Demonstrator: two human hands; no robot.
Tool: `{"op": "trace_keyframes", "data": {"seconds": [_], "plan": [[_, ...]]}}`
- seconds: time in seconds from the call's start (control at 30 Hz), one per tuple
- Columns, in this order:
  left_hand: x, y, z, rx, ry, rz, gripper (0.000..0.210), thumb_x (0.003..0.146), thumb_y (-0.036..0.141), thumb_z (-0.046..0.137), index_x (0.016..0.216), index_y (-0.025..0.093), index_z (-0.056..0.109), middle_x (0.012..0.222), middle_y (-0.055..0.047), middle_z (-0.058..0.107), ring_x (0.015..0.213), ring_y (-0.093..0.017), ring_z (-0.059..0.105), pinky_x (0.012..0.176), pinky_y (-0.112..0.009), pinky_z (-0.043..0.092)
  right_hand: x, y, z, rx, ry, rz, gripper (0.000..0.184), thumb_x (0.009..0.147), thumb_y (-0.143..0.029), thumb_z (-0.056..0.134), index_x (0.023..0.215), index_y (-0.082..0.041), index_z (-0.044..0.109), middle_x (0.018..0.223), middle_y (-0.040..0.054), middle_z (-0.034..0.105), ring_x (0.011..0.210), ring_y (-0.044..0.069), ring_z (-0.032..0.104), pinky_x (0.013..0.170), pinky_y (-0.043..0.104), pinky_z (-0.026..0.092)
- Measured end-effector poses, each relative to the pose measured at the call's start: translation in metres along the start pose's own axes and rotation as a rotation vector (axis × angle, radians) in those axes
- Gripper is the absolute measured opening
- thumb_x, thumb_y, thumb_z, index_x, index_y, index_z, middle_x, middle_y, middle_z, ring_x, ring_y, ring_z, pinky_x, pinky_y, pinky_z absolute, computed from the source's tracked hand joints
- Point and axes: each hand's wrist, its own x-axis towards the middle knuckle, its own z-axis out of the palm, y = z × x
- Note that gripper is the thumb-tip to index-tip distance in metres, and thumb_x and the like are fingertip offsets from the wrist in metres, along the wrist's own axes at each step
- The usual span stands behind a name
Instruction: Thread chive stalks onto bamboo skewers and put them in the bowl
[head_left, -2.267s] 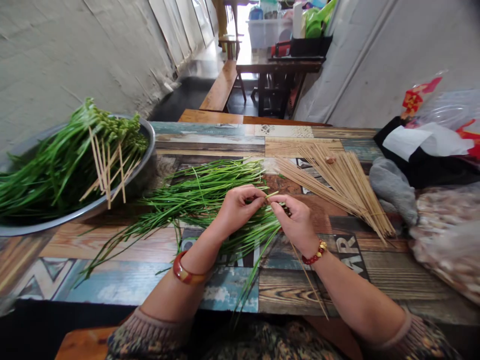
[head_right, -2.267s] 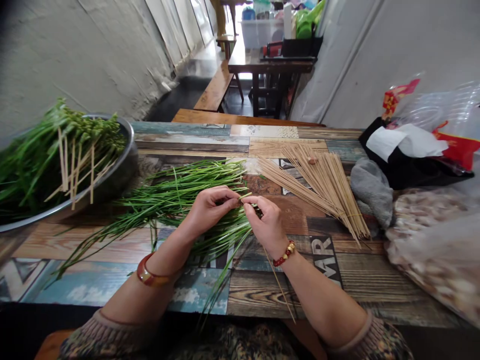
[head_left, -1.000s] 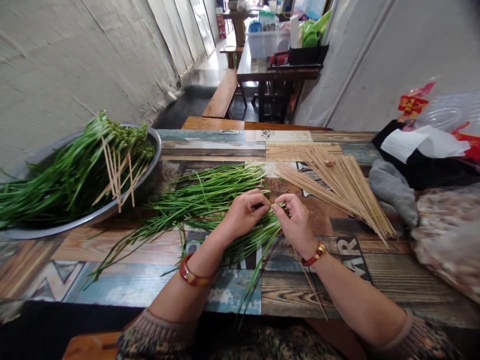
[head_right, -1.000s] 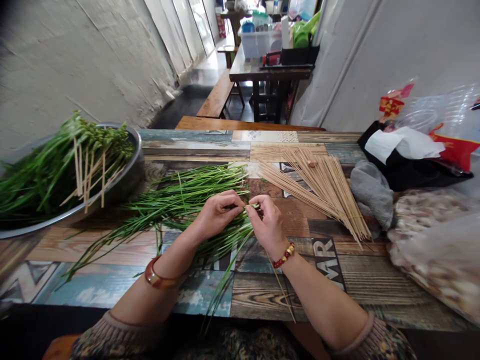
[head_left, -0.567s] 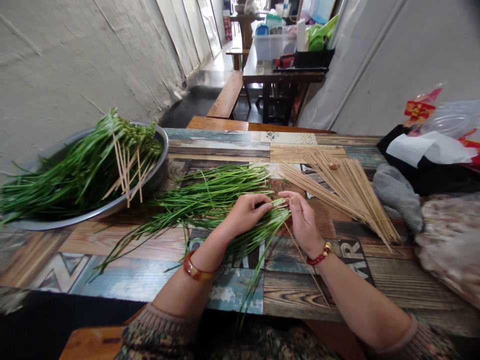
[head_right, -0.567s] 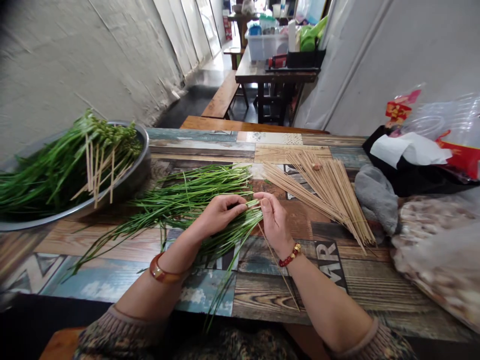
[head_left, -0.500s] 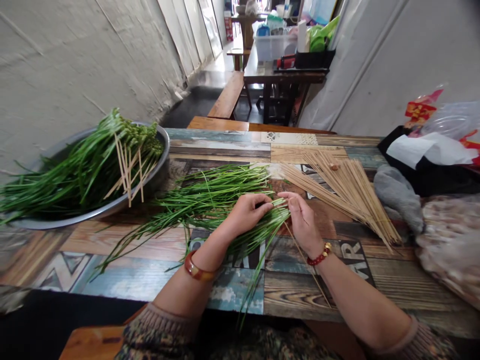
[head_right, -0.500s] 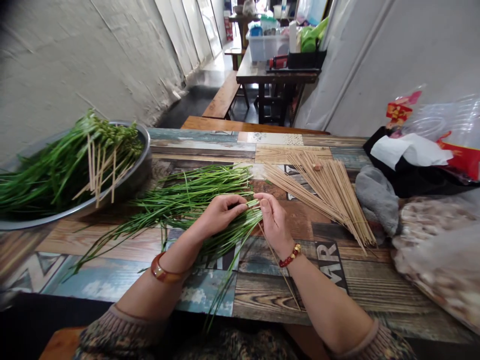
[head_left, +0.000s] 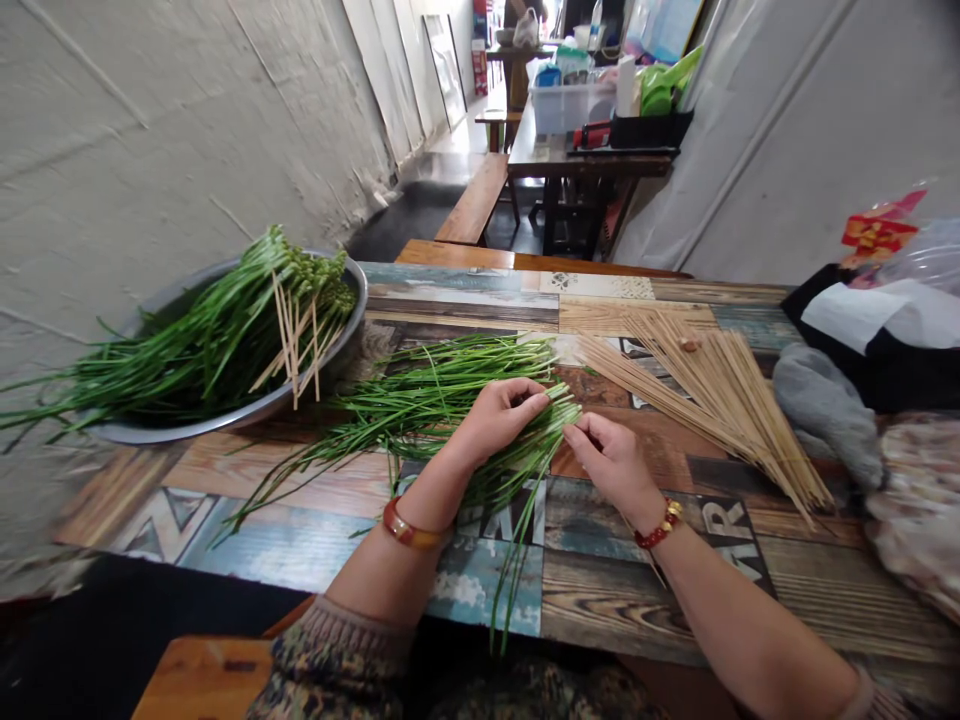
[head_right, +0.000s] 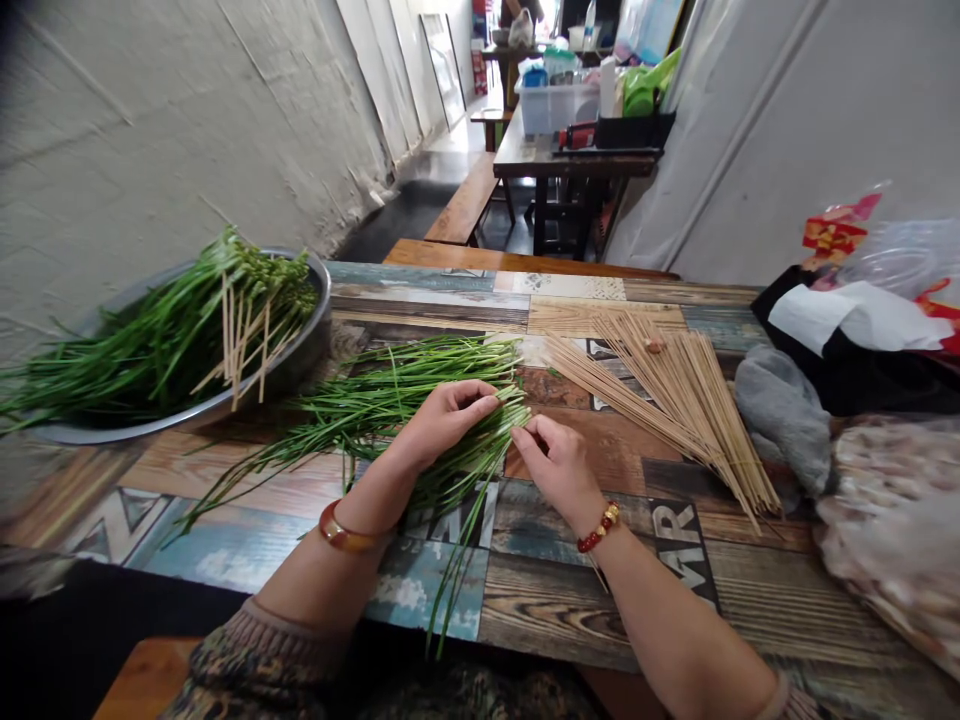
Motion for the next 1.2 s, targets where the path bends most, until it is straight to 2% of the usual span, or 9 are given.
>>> {"op": "trace_keyframes", "data": {"seconds": [0.2, 0.47, 0.6, 0.73, 0.8, 0.9, 0.97, 1.03, 1.2], "plan": [[-0.002, 0.001, 0.0, -0.1, -0.057, -0.058, 0.033, 0.079, 0.039, 0.056, 0.065, 0.009, 0.06, 0.058, 0.002, 0.047, 0.055, -0.007, 0.039, 0.052, -0.019, 0.031, 0.0, 0.001, 0.001, -0.012, 0.018, -0.019, 0.032, 0.087, -0.038, 0.05, 0.061, -0.019, 0.048, 0.053, -0.0043, 0.043, 0.051, 0.01, 0.04, 0.051, 0.023, 0.031], [-0.001, 0.004, 0.002, -0.051, -0.101, -0.061, 0.036, 0.078, 0.039, 0.057, 0.056, 0.012, 0.048, 0.054, 0.004, 0.037, 0.052, -0.005, 0.031, 0.048, -0.018, 0.025, -0.001, 0.0, 0.004, -0.008, 0.092, -0.019, 0.032, 0.085, -0.036, 0.053, 0.058, -0.019, 0.048, 0.052, -0.0043, 0.045, 0.05, 0.009, 0.04, 0.05, 0.023, 0.031], [-0.001, 0.002, 0.002, -0.051, -0.124, -0.054, 0.034, 0.079, 0.039, 0.056, 0.059, 0.012, 0.05, 0.055, 0.004, 0.04, 0.052, -0.005, 0.032, 0.048, -0.018, 0.026, 0.001, 0.002, 0.003, 0.128, 0.008, 0.082, 0.033, 0.085, -0.042, 0.053, 0.061, -0.019, 0.048, 0.053, -0.0039, 0.048, 0.046, 0.009, 0.042, 0.045, 0.022, 0.032], [-0.001, 0.001, 0.006, 0.003, -0.156, -0.028, 0.031, 0.079, 0.037, 0.056, 0.062, 0.01, 0.058, 0.057, 0.002, 0.047, 0.054, -0.006, 0.038, 0.051, -0.018, 0.031, 0.003, -0.002, 0.001, 0.244, -0.033, 0.126, 0.028, 0.087, -0.046, 0.05, 0.085, -0.018, 0.055, 0.058, -0.0037, 0.053, 0.044, 0.01, 0.048, 0.043, 0.021, 0.037], [-0.001, 0.0, 0.01, 0.055, -0.192, 0.007, 0.033, 0.079, 0.036, 0.055, 0.063, 0.009, 0.062, 0.058, 0.001, 0.052, 0.055, -0.007, 0.042, 0.053, -0.018, 0.033, 0.003, -0.004, 0.0, 0.198, -0.015, 0.099, 0.028, 0.086, -0.045, 0.051, 0.092, -0.018, 0.056, 0.066, -0.0016, 0.057, 0.047, 0.01, 0.051, 0.045, 0.022, 0.04], [-0.003, -0.002, 0.014, 0.136, -0.252, 0.043, 0.036, 0.081, 0.037, 0.053, 0.066, 0.008, 0.067, 0.059, 0.0, 0.058, 0.057, -0.009, 0.047, 0.054, -0.019, 0.036, 0.001, -0.005, 0.001, 0.102, 0.03, 0.066, 0.026, 0.087, -0.043, 0.051, 0.087, -0.018, 0.058, 0.079, 0.0031, 0.062, 0.054, 0.011, 0.055, 0.047, 0.022, 0.042], [-0.003, -0.003, 0.01, 0.154, -0.273, 0.045, 0.032, 0.081, 0.035, 0.054, 0.074, 0.009, 0.07, 0.065, -0.002, 0.064, 0.06, -0.01, 0.052, 0.056, -0.019, 0.039, 0.0, -0.003, 0.003, 0.069, 0.051, 0.054, 0.026, 0.089, -0.041, 0.048, 0.083, -0.018, 0.058, 0.078, 0.0039, 0.063, 0.057, 0.012, 0.056, 0.048, 0.022, 0.042], [-0.002, -0.004, 0.003, 0.157, -0.232, 0.044, 0.027, 0.08, 0.032, 0.056, 0.084, 0.01, 0.072, 0.075, -0.004, 0.069, 0.066, -0.012, 0.057, 0.061, -0.02, 0.043, 0.0, 0.0, 0.004, 0.047, 0.065, 0.041, 0.025, 0.089, -0.039, 0.047, 0.08, -0.019, 0.058, 0.076, 0.0039, 0.063, 0.061, 0.014, 0.058, 0.049, 0.022, 0.042], [0.004, -0.011, -0.012, 0.301, 0.141, 0.096, 0.021, 0.082, 0.025, 0.055, 0.088, 0.012, 0.07, 0.082, -0.008, 0.07, 0.073, -0.015, 0.061, 0.066, -0.024, 0.046, 0.002, 0.001, 0.005, -0.007, 0.076, 0.003, 0.023, 0.089, -0.035, 0.046, 0.078, -0.019, 0.058, 0.076, 0.004, 0.064, 0.067, 0.016, 0.059, 0.055, 0.024, 0.044]]}}
